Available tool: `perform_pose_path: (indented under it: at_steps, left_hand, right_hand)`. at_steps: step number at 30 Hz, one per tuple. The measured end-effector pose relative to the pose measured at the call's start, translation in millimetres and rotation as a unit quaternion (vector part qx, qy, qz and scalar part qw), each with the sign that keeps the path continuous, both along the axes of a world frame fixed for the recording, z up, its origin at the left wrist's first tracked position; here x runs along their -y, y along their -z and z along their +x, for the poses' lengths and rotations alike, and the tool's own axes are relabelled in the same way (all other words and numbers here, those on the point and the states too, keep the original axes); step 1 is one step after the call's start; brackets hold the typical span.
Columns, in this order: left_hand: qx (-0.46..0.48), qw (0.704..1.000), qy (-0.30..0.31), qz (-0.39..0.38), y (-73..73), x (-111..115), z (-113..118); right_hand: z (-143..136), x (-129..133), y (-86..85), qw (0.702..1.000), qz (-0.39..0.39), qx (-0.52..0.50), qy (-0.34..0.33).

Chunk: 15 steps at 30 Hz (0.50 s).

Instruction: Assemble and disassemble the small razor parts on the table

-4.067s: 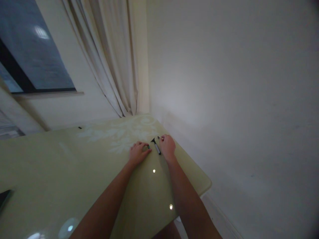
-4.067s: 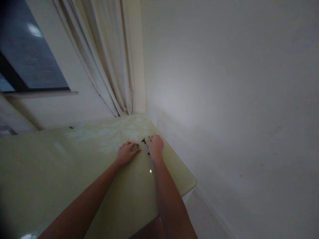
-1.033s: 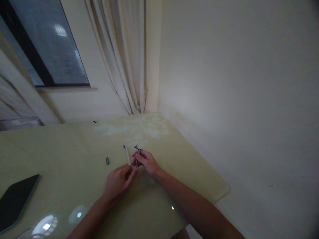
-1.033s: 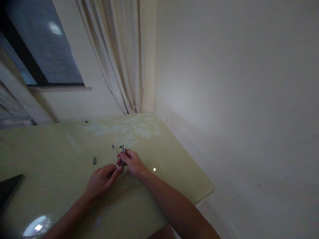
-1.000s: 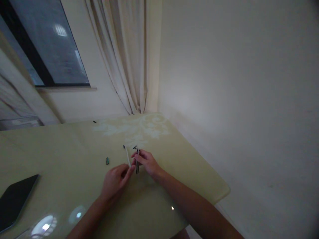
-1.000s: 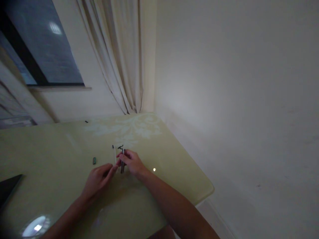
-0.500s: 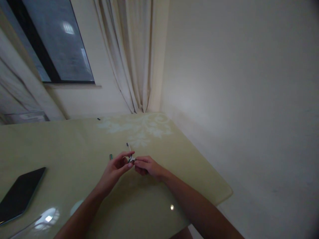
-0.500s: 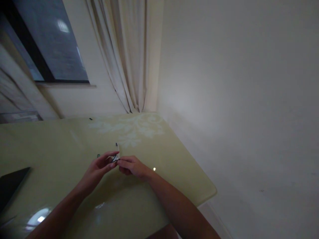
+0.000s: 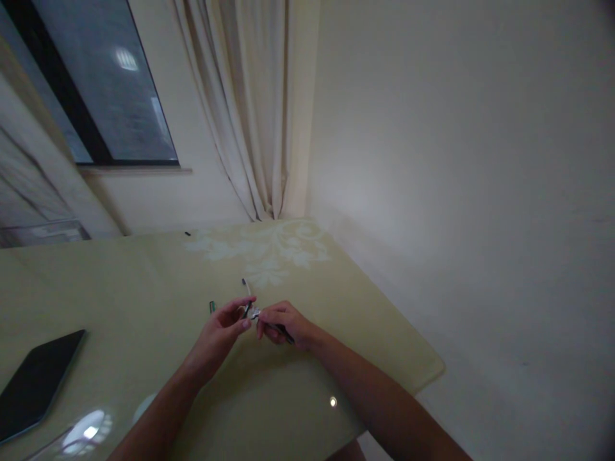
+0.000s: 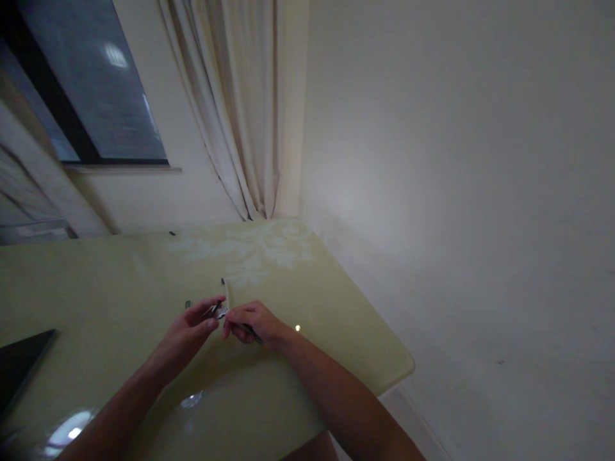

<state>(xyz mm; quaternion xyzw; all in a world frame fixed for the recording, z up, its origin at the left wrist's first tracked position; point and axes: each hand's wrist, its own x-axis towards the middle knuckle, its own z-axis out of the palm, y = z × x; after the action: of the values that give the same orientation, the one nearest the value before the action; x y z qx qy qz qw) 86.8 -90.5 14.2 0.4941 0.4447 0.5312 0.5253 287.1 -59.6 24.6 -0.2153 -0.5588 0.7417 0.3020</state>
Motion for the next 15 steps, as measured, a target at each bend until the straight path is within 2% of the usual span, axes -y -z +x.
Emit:
perform_pose_path:
  at_steps: [3, 7, 11, 13, 15]
  left_hand:
    - [-0.076, 0.996, -0.035, 0.024, -4.6, 2, -2]
    - [-0.230, 0.970, -0.045, 0.067, -3.7, -3, 11]
    - [-0.350, 0.929, 0.010, 0.123, 0.1, -27, 51]
    - [-0.405, 0.906, 0.035, 0.118, -0.1, -46, 76]
    - [-0.434, 0.894, 0.033, 0.106, -0.8, -67, 99]
  right_hand:
    - [-1, -7, 0.1, 0.999, -0.028, -0.036, 0.029]
    - [9, -26, -4.9, 0.979, -0.073, -0.120, 0.146]
    - [30, -43, -14.6, 0.937, -0.065, -0.177, 0.293]
    - [41, -49, -17.9, 0.916, -0.045, -0.191, 0.349]
    - [50, -52, -18.7, 0.900, -0.034, -0.201, 0.387]
